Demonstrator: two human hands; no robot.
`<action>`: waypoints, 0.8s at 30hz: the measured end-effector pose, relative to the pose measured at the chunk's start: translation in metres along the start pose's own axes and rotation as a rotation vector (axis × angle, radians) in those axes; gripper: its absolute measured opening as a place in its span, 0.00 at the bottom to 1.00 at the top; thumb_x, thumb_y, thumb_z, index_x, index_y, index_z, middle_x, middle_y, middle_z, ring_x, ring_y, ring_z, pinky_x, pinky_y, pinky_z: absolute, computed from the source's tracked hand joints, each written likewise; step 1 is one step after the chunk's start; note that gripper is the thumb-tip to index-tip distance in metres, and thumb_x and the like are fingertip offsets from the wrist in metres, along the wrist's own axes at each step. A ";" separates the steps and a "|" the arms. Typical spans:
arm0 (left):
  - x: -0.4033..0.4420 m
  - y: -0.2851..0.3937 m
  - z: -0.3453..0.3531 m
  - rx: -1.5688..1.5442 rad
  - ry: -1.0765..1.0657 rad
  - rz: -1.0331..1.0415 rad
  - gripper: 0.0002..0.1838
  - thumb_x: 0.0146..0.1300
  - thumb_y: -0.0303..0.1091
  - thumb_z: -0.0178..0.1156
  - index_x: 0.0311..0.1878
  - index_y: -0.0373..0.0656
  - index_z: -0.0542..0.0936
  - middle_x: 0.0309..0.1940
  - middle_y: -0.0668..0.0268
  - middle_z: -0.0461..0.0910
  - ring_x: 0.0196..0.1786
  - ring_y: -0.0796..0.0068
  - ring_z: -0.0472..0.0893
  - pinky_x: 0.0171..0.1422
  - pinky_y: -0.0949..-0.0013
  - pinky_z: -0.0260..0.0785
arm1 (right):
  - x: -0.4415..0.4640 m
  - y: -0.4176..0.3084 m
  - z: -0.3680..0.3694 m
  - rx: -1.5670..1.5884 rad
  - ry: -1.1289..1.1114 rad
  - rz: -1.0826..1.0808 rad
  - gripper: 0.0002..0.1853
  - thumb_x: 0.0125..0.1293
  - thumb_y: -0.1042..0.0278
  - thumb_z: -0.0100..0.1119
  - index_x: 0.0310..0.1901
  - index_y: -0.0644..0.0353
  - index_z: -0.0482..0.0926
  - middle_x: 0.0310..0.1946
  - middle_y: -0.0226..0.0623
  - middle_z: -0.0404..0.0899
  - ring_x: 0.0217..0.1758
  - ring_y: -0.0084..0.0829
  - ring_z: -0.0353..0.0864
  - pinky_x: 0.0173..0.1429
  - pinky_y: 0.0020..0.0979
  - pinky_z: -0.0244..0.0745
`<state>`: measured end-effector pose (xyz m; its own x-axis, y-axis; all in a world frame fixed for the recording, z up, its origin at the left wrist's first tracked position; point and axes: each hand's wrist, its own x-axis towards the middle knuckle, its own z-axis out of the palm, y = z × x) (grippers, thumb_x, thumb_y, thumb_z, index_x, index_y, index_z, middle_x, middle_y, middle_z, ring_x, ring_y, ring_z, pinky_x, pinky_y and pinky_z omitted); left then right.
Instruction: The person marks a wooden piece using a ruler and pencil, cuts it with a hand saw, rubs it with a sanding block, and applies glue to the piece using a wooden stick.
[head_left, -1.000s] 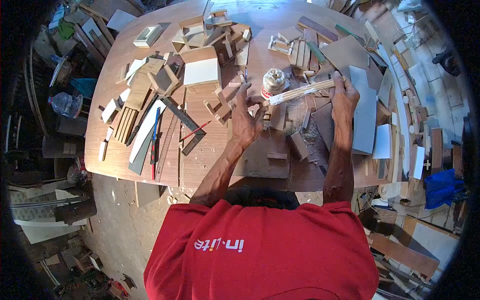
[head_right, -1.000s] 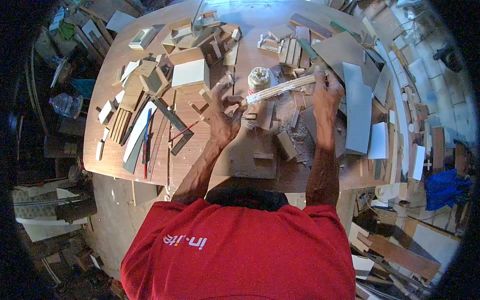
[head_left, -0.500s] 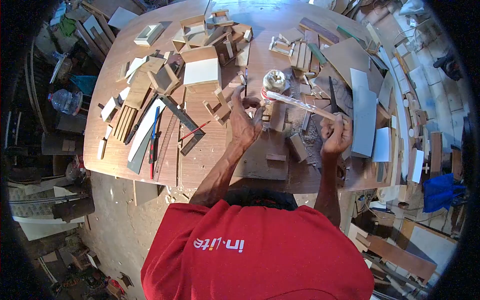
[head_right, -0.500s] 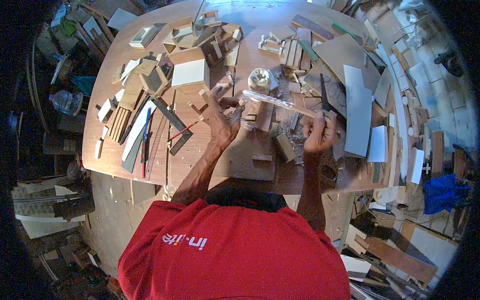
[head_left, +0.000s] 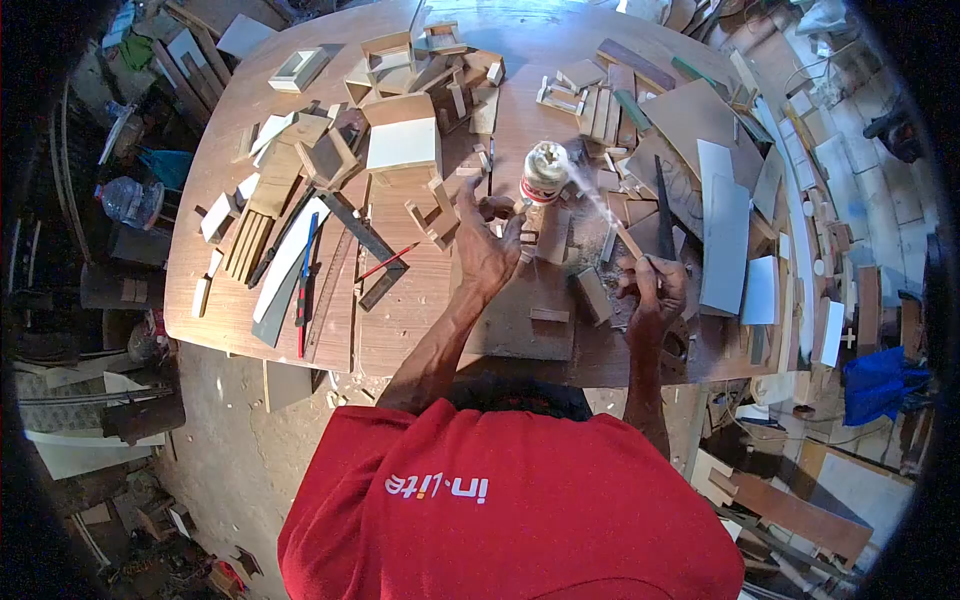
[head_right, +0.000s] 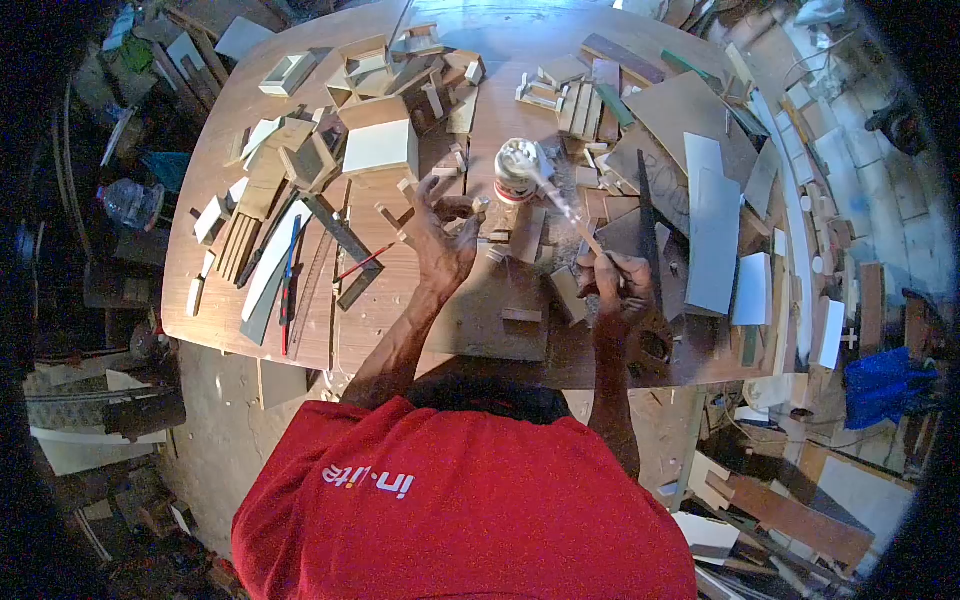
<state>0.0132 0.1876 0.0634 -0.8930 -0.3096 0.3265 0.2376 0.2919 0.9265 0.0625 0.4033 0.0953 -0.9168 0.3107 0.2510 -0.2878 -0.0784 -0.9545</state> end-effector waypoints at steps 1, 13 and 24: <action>0.000 -0.001 0.000 -0.004 0.004 0.002 0.39 0.53 0.18 0.64 0.67 0.38 0.56 0.36 0.56 0.81 0.41 0.65 0.83 0.48 0.64 0.74 | -0.001 0.000 0.000 0.000 -0.001 -0.001 0.07 0.68 0.69 0.57 0.41 0.64 0.73 0.31 0.43 0.83 0.25 0.22 0.78 0.29 0.26 0.75; 0.003 -0.005 -0.002 0.033 -0.020 0.011 0.39 0.53 0.18 0.63 0.67 0.38 0.56 0.38 0.54 0.81 0.42 0.63 0.83 0.49 0.63 0.74 | -0.020 0.005 -0.018 -0.242 -0.267 0.030 0.05 0.66 0.72 0.58 0.41 0.63 0.77 0.33 0.38 0.83 0.29 0.24 0.80 0.36 0.26 0.76; 0.002 -0.005 -0.004 0.037 0.001 0.037 0.38 0.53 0.18 0.64 0.66 0.38 0.57 0.40 0.54 0.81 0.44 0.62 0.83 0.52 0.62 0.74 | -0.025 0.008 -0.013 -0.477 -0.261 0.099 0.14 0.66 0.76 0.58 0.54 0.63 0.79 0.39 0.35 0.83 0.41 0.21 0.80 0.46 0.24 0.76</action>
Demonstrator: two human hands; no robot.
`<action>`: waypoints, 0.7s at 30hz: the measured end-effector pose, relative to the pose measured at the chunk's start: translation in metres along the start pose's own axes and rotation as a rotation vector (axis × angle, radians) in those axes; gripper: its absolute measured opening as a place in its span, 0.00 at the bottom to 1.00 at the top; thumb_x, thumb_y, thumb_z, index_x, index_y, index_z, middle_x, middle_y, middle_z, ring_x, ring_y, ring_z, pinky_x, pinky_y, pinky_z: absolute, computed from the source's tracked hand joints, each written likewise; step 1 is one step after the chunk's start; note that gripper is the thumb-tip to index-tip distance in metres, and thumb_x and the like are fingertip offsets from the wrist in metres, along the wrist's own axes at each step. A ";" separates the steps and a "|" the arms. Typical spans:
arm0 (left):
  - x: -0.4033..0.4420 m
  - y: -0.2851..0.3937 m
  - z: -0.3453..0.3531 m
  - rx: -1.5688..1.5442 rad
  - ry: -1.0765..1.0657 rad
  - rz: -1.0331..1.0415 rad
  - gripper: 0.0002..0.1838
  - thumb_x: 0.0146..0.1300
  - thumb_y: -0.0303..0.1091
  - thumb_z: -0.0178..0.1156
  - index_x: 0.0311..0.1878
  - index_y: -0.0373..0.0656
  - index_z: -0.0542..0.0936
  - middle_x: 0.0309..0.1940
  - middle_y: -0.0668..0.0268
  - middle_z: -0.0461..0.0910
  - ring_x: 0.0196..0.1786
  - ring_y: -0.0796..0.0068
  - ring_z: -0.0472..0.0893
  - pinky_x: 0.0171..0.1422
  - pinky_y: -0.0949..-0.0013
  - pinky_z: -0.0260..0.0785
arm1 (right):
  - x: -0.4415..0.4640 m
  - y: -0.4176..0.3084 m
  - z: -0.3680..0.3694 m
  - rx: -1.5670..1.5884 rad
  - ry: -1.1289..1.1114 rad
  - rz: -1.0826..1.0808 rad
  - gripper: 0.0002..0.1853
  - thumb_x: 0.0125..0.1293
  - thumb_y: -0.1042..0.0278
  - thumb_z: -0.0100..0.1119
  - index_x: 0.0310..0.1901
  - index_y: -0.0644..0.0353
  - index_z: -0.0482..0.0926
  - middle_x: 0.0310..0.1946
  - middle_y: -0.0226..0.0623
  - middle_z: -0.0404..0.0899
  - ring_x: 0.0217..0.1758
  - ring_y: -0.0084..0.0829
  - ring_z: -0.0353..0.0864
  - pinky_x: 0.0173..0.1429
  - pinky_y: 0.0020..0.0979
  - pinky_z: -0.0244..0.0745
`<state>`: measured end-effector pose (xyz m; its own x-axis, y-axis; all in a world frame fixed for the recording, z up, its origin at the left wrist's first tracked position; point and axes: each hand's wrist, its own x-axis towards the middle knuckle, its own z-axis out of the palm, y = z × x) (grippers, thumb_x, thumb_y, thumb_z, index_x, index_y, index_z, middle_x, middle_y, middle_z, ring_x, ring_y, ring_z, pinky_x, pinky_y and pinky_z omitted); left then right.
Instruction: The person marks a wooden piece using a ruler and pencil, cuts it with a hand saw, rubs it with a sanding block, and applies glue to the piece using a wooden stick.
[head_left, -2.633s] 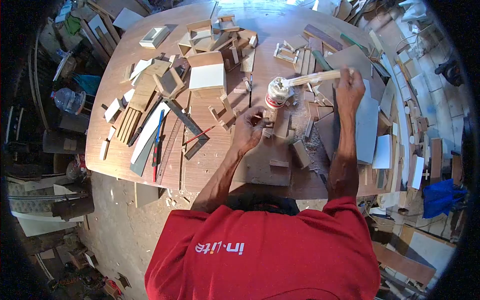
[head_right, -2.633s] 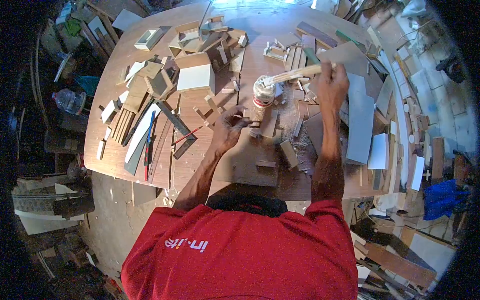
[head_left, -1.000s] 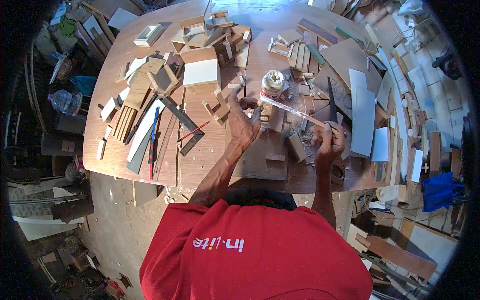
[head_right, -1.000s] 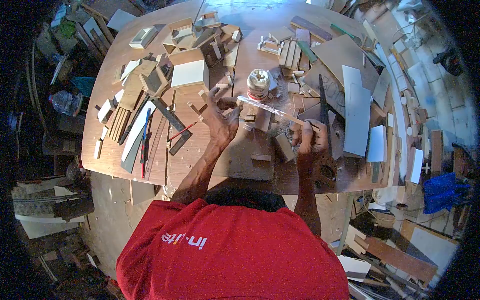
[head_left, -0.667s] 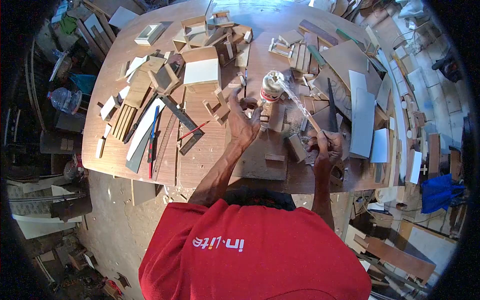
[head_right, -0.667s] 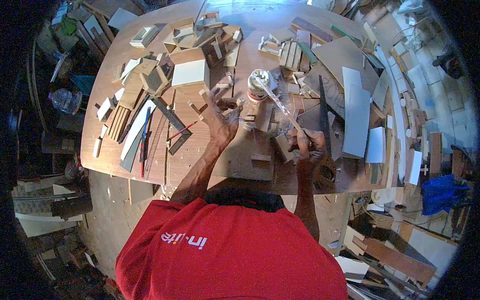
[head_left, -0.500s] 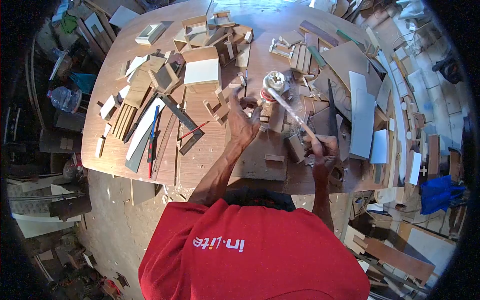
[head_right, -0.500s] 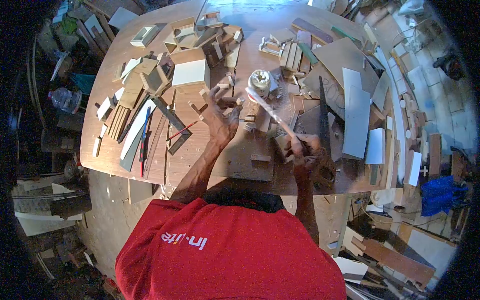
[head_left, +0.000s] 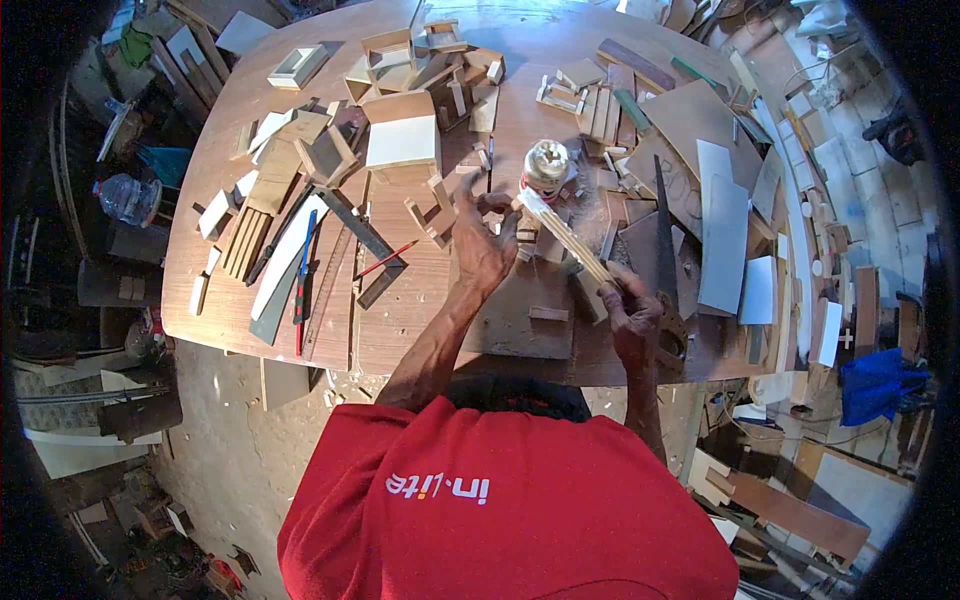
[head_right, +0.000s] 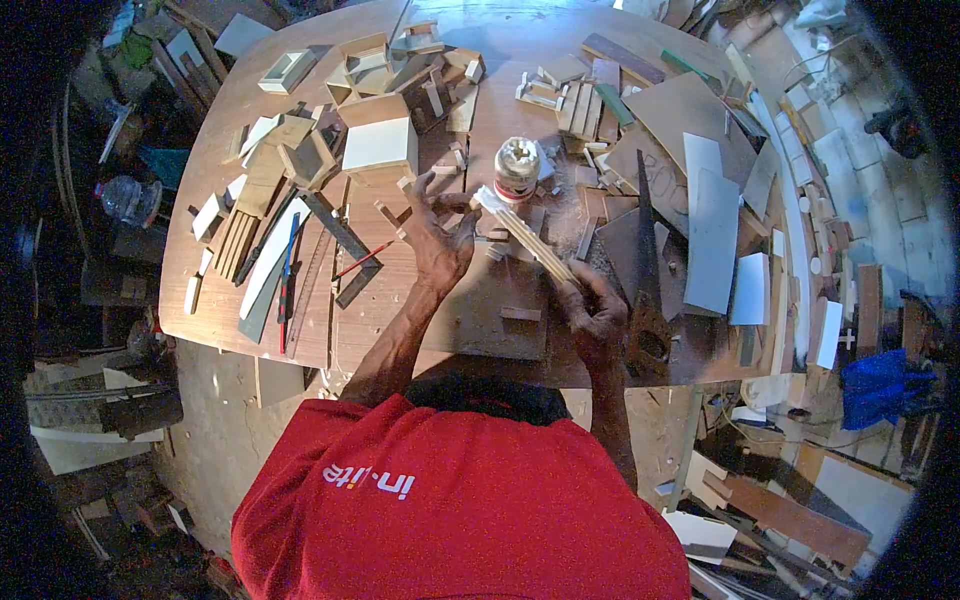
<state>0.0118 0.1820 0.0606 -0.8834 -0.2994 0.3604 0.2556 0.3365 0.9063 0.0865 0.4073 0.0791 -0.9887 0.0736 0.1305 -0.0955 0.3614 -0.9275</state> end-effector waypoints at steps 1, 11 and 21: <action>0.000 -0.001 0.000 -0.016 0.003 0.007 0.38 0.53 0.18 0.64 0.66 0.38 0.57 0.40 0.53 0.81 0.44 0.62 0.83 0.52 0.62 0.74 | 0.000 0.000 0.000 0.000 0.001 0.001 0.14 0.66 0.76 0.58 0.54 0.63 0.79 0.39 0.35 0.83 0.41 0.21 0.80 0.46 0.24 0.76; -0.005 -0.010 -0.002 0.017 -0.038 0.061 0.41 0.53 0.20 0.66 0.68 0.37 0.55 0.42 0.52 0.80 0.46 0.61 0.83 0.50 0.60 0.74 | 0.008 -0.002 -0.015 -0.054 -0.001 -0.059 0.13 0.65 0.75 0.58 0.50 0.65 0.81 0.41 0.39 0.84 0.43 0.27 0.81 0.49 0.28 0.75; -0.003 -0.002 -0.006 -0.018 -0.023 0.000 0.40 0.53 0.20 0.67 0.67 0.38 0.56 0.38 0.59 0.80 0.42 0.66 0.81 0.50 0.61 0.72 | 0.009 -0.013 -0.011 -0.019 0.133 -0.103 0.11 0.64 0.74 0.58 0.47 0.66 0.81 0.37 0.42 0.83 0.40 0.32 0.81 0.47 0.32 0.75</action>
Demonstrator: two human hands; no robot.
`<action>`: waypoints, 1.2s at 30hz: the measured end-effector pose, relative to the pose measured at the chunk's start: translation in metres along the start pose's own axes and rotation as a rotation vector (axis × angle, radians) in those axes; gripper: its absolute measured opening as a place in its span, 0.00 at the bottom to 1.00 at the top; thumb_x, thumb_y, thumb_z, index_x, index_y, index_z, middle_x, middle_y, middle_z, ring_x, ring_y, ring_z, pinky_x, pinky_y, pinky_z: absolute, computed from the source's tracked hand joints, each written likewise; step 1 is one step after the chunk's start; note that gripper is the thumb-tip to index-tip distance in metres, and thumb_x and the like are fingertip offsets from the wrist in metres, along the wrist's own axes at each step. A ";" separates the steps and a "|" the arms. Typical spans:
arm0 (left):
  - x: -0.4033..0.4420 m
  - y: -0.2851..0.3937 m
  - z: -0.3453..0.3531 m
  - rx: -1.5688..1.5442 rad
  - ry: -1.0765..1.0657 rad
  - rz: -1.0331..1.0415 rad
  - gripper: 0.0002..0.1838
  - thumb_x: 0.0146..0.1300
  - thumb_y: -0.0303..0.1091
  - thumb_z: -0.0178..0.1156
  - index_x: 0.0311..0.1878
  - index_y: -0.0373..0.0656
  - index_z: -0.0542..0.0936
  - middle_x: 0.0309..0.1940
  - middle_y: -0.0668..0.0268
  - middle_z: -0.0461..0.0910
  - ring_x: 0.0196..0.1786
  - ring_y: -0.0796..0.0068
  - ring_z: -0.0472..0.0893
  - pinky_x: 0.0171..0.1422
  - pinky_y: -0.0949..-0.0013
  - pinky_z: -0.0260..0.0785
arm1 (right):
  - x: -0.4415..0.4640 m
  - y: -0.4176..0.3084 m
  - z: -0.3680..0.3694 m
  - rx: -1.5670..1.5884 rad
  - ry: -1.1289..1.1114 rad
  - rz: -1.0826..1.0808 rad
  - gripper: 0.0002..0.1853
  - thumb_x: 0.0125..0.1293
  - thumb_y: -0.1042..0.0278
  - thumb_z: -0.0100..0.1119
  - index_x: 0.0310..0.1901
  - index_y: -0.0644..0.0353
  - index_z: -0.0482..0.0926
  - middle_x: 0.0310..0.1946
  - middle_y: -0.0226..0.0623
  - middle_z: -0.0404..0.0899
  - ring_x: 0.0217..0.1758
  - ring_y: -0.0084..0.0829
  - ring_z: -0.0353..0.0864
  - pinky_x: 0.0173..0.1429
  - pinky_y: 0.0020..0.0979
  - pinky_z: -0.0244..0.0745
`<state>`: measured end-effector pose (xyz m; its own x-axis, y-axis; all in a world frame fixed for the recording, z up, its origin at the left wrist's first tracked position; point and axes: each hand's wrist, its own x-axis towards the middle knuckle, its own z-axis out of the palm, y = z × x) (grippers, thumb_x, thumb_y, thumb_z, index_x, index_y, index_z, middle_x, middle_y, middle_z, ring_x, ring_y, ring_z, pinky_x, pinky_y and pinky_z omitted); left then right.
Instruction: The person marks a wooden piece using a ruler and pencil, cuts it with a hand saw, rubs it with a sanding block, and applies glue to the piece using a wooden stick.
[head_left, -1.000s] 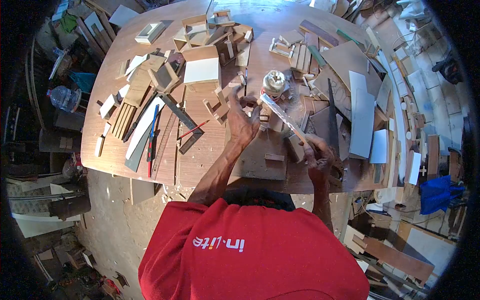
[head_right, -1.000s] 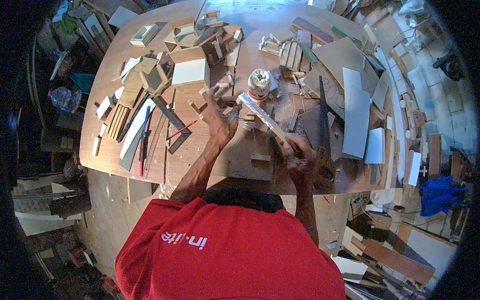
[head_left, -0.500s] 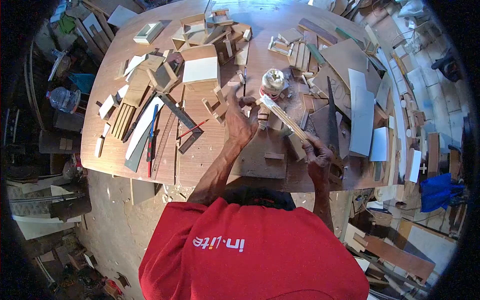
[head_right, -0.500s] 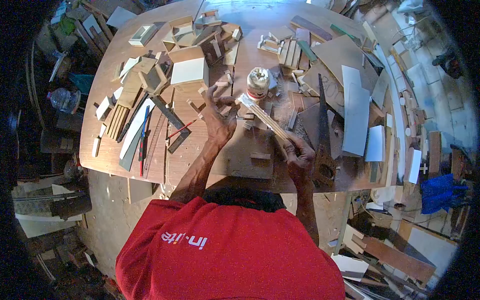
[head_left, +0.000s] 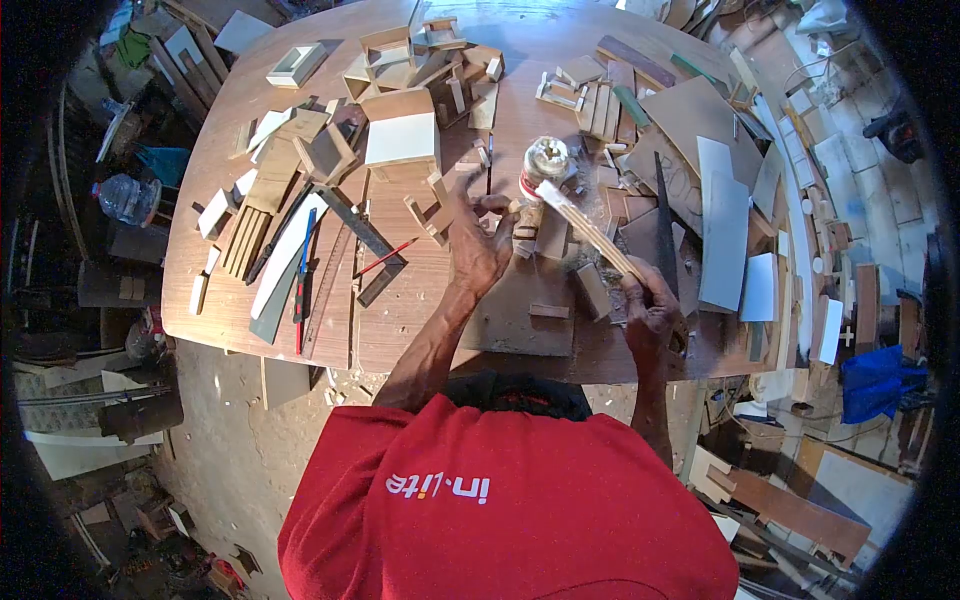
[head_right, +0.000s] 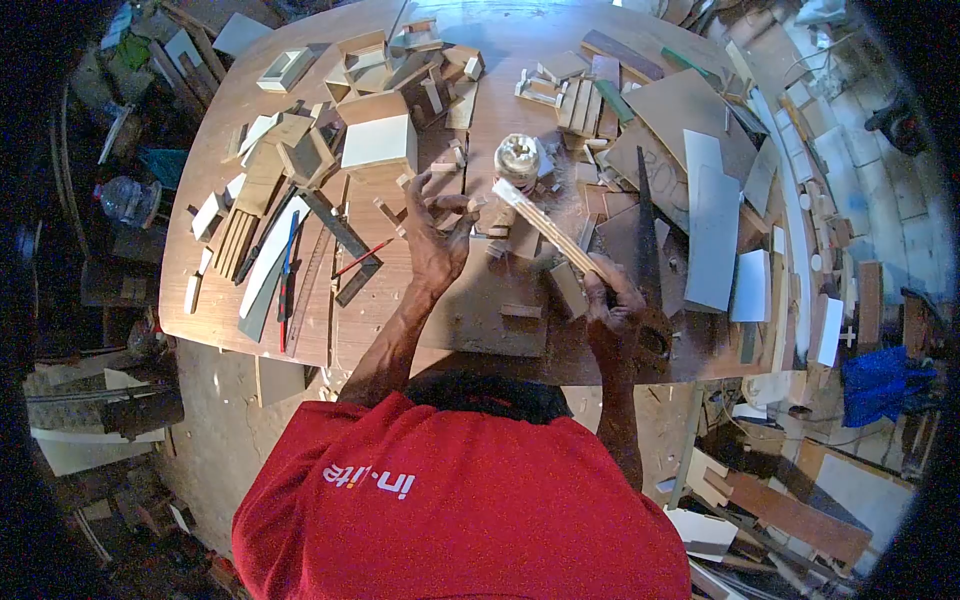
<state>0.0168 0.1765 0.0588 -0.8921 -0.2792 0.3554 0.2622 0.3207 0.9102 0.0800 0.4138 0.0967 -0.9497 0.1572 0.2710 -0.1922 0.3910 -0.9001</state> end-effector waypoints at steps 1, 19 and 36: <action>0.000 -0.001 -0.001 -0.011 -0.010 -0.001 0.40 0.53 0.20 0.67 0.67 0.38 0.56 0.38 0.59 0.80 0.43 0.66 0.81 0.50 0.61 0.72 | -0.001 -0.001 0.001 0.000 0.001 0.000 0.11 0.64 0.74 0.58 0.47 0.66 0.81 0.37 0.42 0.83 0.40 0.32 0.81 0.47 0.32 0.75; -0.001 0.008 -0.001 -0.004 -0.085 -0.044 0.40 0.55 0.20 0.64 0.69 0.40 0.53 0.38 0.56 0.81 0.45 0.62 0.82 0.54 0.59 0.71 | -0.005 0.003 0.012 -0.007 0.105 -0.097 0.10 0.71 0.69 0.52 0.45 0.64 0.80 0.38 0.39 0.78 0.43 0.35 0.78 0.52 0.35 0.71; 0.000 0.011 -0.001 -0.042 -0.058 -0.040 0.42 0.52 0.17 0.65 0.68 0.37 0.53 0.56 0.51 0.68 0.45 0.67 0.80 0.54 0.64 0.73 | -0.015 0.014 0.019 -0.063 0.028 -0.154 0.10 0.63 0.77 0.60 0.46 0.62 0.83 0.41 0.43 0.83 0.45 0.38 0.82 0.51 0.34 0.75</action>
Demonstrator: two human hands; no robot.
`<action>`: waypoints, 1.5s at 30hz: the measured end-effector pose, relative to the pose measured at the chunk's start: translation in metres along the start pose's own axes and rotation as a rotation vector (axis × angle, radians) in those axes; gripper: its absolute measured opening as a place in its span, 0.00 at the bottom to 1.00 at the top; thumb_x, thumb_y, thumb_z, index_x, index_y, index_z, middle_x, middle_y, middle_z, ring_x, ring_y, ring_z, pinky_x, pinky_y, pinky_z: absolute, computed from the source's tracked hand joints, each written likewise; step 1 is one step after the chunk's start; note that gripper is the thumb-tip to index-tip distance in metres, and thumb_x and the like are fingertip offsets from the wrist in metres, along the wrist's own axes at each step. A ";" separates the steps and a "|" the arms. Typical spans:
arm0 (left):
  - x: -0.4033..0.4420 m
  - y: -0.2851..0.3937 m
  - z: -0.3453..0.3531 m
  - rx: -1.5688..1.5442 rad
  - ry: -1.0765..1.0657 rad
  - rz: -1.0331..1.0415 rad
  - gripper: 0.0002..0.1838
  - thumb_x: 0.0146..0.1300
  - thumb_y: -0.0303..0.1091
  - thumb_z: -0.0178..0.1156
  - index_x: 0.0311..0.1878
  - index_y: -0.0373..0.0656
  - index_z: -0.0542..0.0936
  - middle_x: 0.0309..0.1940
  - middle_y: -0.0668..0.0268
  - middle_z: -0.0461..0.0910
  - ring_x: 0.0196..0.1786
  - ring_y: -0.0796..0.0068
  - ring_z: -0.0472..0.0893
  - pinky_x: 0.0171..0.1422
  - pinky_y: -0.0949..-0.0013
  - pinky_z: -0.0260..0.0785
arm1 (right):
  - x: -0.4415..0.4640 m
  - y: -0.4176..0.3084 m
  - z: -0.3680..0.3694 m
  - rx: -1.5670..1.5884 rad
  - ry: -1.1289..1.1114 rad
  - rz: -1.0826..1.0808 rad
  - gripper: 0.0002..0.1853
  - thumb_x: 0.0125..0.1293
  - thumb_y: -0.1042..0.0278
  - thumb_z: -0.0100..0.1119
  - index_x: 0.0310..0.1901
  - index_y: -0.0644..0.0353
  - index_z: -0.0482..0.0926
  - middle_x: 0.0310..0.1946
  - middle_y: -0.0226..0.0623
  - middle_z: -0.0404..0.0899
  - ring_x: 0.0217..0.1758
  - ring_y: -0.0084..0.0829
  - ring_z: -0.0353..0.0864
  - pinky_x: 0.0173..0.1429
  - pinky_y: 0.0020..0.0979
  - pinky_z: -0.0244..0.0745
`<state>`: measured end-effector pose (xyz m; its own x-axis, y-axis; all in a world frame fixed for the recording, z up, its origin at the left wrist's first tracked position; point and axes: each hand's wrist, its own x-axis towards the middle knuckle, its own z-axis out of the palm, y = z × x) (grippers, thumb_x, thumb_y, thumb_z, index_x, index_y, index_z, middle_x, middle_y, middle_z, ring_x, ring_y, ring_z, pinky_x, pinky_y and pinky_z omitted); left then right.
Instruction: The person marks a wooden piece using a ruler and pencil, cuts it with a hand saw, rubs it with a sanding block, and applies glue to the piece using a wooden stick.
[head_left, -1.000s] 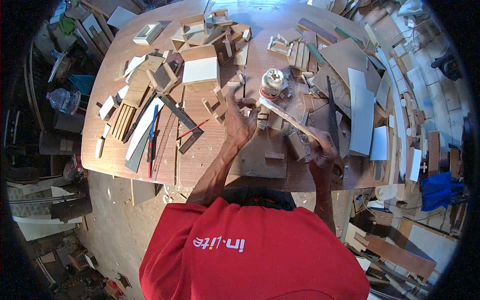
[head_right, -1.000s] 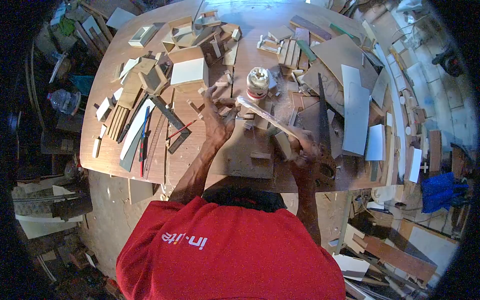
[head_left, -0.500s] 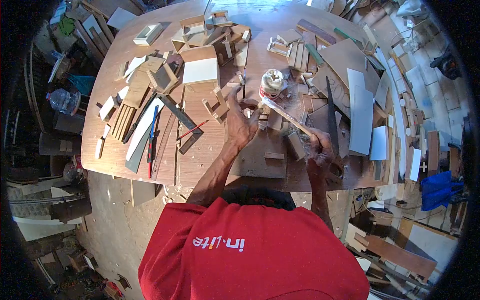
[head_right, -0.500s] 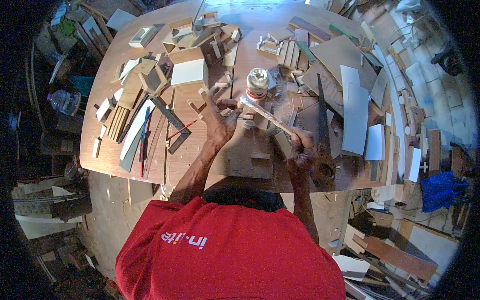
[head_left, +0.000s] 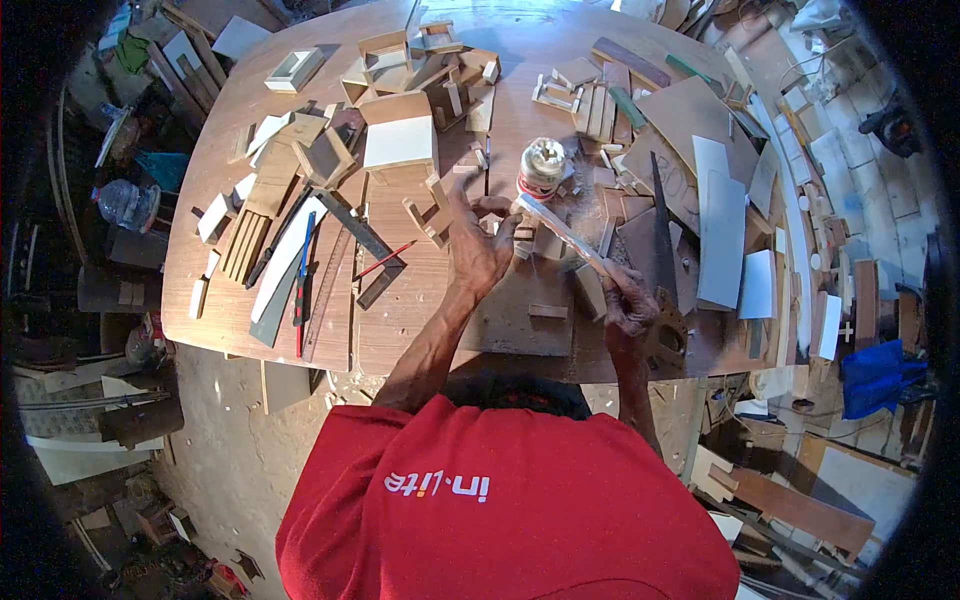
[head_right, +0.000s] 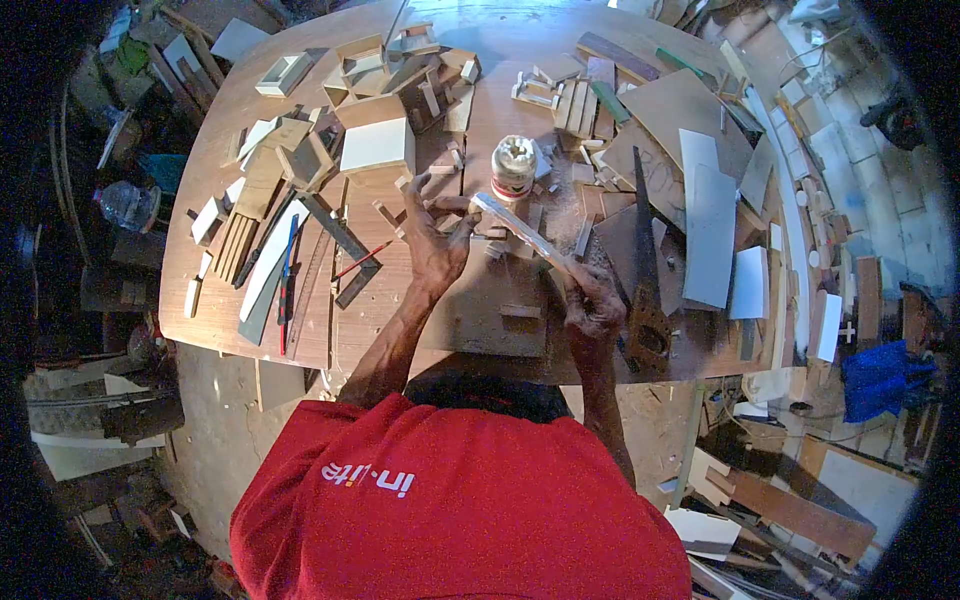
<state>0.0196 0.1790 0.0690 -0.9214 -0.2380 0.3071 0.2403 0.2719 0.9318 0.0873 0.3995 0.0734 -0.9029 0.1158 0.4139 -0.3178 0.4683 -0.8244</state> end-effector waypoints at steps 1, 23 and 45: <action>-0.001 0.001 0.001 0.000 0.014 0.024 0.43 0.52 0.17 0.66 0.68 0.38 0.53 0.56 0.51 0.70 0.46 0.68 0.80 0.54 0.62 0.73 | -0.001 0.001 0.000 -0.001 0.001 0.001 0.10 0.63 0.77 0.60 0.46 0.62 0.83 0.41 0.43 0.83 0.45 0.38 0.82 0.51 0.34 0.75; -0.004 0.001 0.002 -0.131 0.061 -0.018 0.41 0.52 0.17 0.66 0.67 0.35 0.54 0.43 0.59 0.76 0.44 0.72 0.79 0.53 0.66 0.70 | 0.008 -0.012 0.004 -0.146 0.116 -0.124 0.08 0.66 0.75 0.56 0.45 0.64 0.81 0.41 0.45 0.76 0.44 0.44 0.78 0.52 0.38 0.73; 0.010 0.004 -0.003 -1.315 -0.122 -0.633 0.20 0.58 0.17 0.59 0.53 0.35 0.67 0.43 0.59 0.78 0.46 0.65 0.82 0.61 0.62 0.76 | -0.011 -0.019 0.007 0.571 0.190 0.621 0.09 0.70 0.67 0.56 0.43 0.60 0.83 0.23 0.19 0.70 0.24 0.12 0.63 0.28 0.18 0.60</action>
<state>0.0119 0.1753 0.0764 -0.9803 0.1052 -0.1670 -0.1677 -0.8903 0.4234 0.1010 0.3831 0.0821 -0.9137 0.3735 -0.1601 0.0740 -0.2343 -0.9693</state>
